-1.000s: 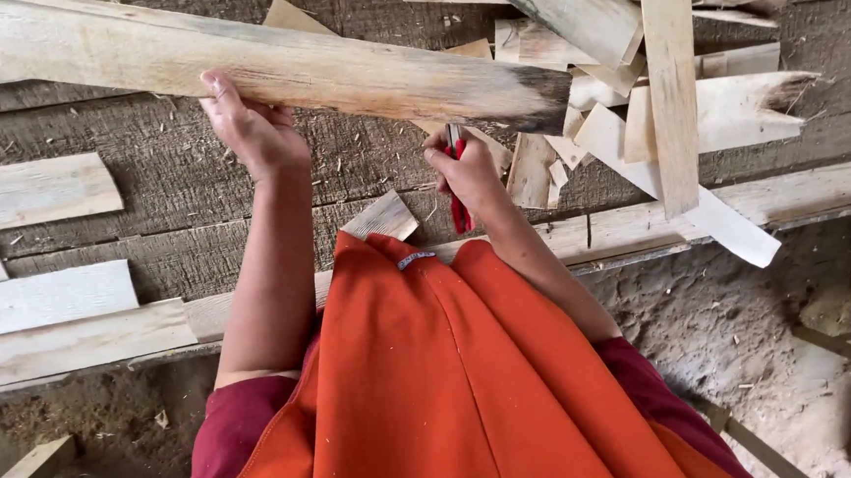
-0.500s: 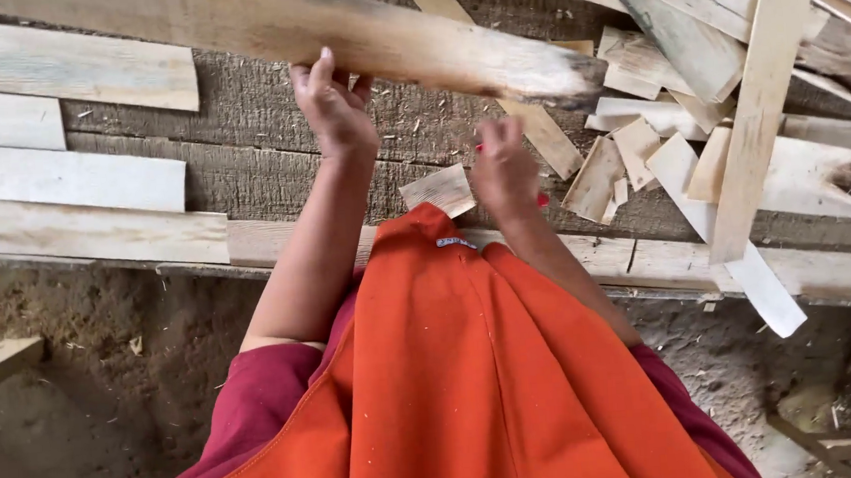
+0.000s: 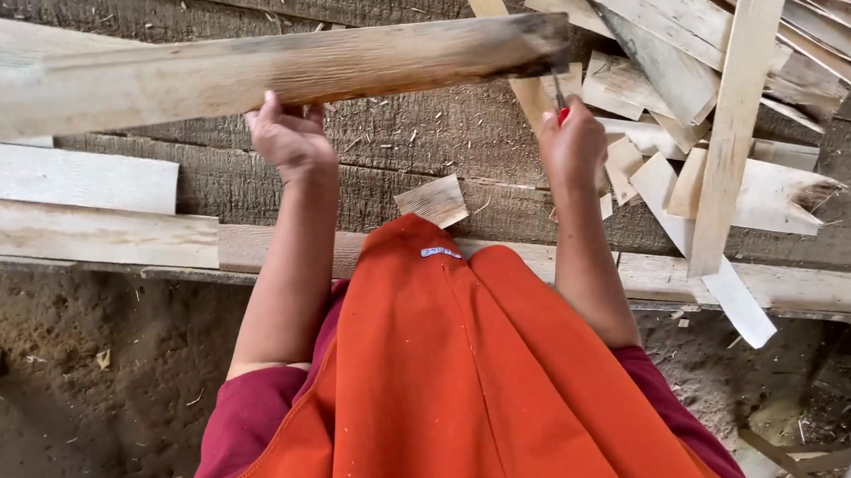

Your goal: The person uses a red utility knife to cut thin wooden planks on a wooden workbench. They repeatedly position planks, score them with the knife, and break them into smaller pieces, then stack the cut pieces.

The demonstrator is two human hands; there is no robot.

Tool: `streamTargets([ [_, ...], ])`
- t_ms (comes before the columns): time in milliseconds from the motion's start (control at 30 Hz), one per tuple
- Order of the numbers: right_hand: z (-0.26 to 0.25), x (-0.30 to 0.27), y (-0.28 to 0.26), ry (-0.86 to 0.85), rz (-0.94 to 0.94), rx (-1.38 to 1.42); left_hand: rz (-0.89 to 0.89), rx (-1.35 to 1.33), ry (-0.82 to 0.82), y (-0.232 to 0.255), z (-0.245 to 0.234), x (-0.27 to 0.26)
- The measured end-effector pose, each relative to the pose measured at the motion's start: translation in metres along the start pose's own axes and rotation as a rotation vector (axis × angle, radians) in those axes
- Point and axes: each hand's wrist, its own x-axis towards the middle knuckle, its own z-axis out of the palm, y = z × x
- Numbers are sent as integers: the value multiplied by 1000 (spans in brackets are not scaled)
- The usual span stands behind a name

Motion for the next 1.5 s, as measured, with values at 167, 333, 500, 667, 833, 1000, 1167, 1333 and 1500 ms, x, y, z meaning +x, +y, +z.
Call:
streamTargets([
  [167, -21, -7, 10, 98, 93, 211, 51, 28, 50, 47, 36, -23],
  [333, -82, -52, -64, 34, 48, 359, 80, 91, 70, 27, 30, -20],
  [500, -67, -69, -93, -351, -106, 135, -66, 152, 93, 7, 36, -51],
  [667, -34, -70, -90, -330, -242, 25, -158, 353, 103, 4, 5, -43],
  [833, -44, -64, -97, -420, -174, -51, -674, 745, -98, 56, 60, -93],
  [1000, -40, -60, -101, -455, -133, -147, -73, 1638, -731, 18, 73, -110],
  [1167, -42, -71, -92, -402, -284, -268, 721, 1705, -1165, -43, 87, -102],
  [1333, -32, -72, -76, -481, -231, -381, 749, 1643, -1275, -67, 88, -99],
  [1500, -29, -62, -79, -492, -214, -237, 531, 2103, -1453, -79, 105, -106],
])
